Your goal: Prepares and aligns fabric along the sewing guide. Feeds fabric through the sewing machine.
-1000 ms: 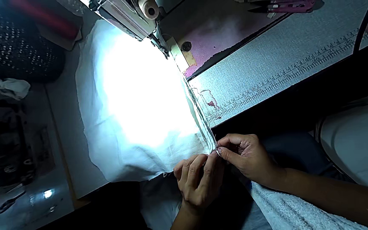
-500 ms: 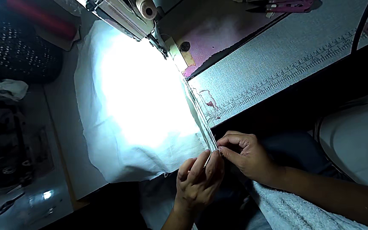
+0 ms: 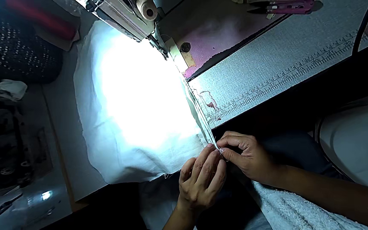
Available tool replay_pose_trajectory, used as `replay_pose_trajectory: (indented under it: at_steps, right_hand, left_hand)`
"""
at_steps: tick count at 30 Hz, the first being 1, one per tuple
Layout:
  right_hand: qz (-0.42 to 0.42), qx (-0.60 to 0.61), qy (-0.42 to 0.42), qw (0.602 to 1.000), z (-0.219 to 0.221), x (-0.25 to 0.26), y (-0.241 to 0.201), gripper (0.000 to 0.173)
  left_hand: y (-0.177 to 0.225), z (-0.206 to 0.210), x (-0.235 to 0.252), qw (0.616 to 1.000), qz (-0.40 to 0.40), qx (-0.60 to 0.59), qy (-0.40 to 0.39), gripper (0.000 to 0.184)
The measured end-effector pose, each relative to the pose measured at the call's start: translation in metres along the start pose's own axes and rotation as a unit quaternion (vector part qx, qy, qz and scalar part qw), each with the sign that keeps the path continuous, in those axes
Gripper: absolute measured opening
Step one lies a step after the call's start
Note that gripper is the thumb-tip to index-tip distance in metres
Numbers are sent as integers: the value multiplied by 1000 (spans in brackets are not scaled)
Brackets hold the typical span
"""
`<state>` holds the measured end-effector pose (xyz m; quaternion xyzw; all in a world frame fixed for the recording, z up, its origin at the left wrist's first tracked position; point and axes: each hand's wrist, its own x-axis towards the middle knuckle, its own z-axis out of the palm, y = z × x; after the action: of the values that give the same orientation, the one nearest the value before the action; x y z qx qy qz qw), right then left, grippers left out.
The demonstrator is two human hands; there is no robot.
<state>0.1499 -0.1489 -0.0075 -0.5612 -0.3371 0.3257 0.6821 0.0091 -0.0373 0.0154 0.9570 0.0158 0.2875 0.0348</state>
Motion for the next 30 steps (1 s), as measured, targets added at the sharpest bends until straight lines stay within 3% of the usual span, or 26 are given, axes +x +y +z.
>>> replay_pose_trajectory:
  at_steps: [3, 8, 10, 12, 19, 30]
  right_hand:
    - [11, 44, -9, 999, -2, 2, -1, 22]
    - [65, 125, 10, 990, -3, 7, 4, 11]
    - [64, 122, 11, 990, -3, 8, 5, 11]
    - [55, 108, 17, 992, -3, 6, 6, 11]
    - [48, 71, 23, 996, -1, 5, 3, 10]
    - [54, 63, 22, 996, -1, 4, 1, 10]
  left_hand:
    - [-1, -1, 0, 1000, 5, -8, -1, 12]
    - [-2, 6, -2, 995, -29, -91, 35, 8]
    - [-2, 10, -7, 990, -56, -112, 60, 17]
    - [-2, 12, -13, 990, -71, -90, 81, 23]
    - [-4, 0, -13, 993, -76, -12, 93, 10]
    - [1, 0, -5, 991, -86, 28, 96, 9]
